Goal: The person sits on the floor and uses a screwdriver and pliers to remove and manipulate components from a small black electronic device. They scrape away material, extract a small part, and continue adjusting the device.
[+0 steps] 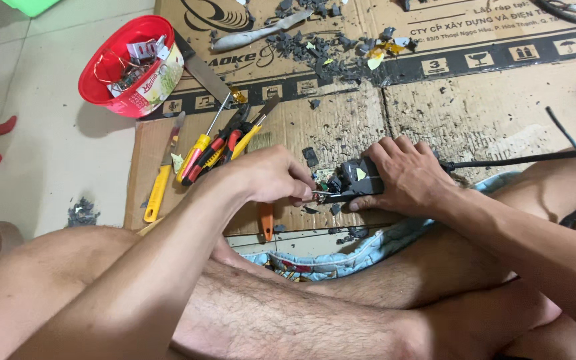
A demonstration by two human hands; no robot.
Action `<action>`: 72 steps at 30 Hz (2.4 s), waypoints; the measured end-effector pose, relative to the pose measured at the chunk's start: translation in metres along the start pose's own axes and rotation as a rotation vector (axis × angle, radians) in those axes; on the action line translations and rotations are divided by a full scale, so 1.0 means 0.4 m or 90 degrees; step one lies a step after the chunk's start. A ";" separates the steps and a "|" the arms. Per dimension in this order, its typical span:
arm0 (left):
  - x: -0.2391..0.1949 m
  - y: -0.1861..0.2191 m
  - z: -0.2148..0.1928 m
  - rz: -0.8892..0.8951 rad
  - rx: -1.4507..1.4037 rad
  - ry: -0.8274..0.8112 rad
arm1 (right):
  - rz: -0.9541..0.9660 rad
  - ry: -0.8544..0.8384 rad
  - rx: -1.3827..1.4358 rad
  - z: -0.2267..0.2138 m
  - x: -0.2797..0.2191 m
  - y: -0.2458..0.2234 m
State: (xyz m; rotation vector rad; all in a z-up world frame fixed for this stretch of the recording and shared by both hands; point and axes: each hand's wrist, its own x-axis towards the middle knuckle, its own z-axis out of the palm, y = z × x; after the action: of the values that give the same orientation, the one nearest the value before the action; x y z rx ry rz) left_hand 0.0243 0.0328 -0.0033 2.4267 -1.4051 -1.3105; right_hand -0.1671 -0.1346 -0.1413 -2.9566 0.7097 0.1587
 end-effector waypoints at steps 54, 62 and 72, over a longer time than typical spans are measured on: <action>-0.123 0.028 0.244 -0.142 -0.221 0.215 | 0.101 -0.243 0.305 -0.166 0.049 -0.159; -0.093 0.010 0.255 -0.126 -0.235 0.225 | 0.187 -0.096 0.370 -0.122 0.069 -0.127; -0.102 0.019 0.249 -0.122 -0.228 0.203 | 0.060 -0.254 0.316 -0.227 0.030 -0.158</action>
State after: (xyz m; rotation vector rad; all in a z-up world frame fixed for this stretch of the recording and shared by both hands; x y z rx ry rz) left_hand -0.0585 0.0929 -0.0378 2.4238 -0.8030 -1.0339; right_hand -0.1202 -0.0946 -0.0484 -2.3258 0.7046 0.4853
